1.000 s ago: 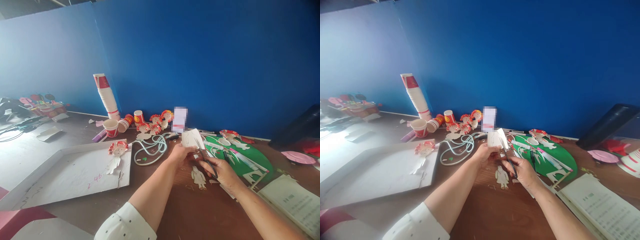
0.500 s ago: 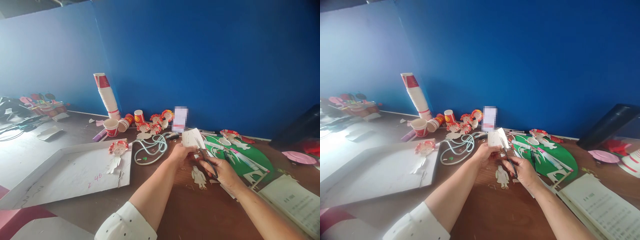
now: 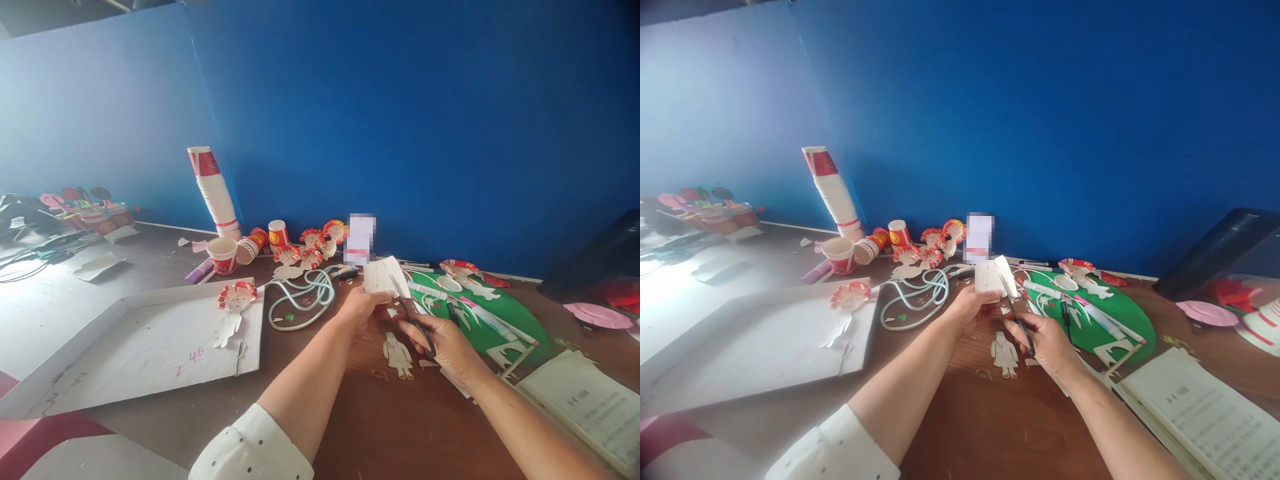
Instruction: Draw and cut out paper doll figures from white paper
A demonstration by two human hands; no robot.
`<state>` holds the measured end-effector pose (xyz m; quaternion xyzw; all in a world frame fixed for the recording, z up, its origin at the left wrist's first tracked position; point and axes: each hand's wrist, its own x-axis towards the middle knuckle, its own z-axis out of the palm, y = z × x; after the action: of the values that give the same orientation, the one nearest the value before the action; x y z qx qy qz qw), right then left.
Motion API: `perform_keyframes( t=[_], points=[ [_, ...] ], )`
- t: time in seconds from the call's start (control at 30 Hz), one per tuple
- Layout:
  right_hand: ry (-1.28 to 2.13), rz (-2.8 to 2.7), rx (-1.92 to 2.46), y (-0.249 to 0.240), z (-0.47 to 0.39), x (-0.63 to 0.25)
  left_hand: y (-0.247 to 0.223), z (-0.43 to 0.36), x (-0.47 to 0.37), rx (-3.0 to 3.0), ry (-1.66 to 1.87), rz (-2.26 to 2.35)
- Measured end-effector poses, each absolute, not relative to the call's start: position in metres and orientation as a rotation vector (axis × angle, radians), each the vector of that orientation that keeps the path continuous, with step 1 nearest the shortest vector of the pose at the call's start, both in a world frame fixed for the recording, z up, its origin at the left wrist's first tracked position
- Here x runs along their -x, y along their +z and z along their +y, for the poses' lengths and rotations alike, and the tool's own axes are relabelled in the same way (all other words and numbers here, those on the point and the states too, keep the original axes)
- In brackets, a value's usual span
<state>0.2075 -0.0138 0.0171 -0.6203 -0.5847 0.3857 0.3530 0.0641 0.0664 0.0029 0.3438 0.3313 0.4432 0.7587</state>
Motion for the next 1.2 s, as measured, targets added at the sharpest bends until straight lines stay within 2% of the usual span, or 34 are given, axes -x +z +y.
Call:
perform_keyframes(
  t=[0.53,1.2],
  points=[
    [1.185,-1.412,1.487,0.0106,-0.0155,-0.2101,0.0011,0.0644,-0.0693,-0.772,0.989,0.695],
    [1.059,-1.512,1.566,0.0097,-0.0117,-0.2149,0.0008,0.0627,-0.0697,-0.780,0.974,0.695]
  ],
)
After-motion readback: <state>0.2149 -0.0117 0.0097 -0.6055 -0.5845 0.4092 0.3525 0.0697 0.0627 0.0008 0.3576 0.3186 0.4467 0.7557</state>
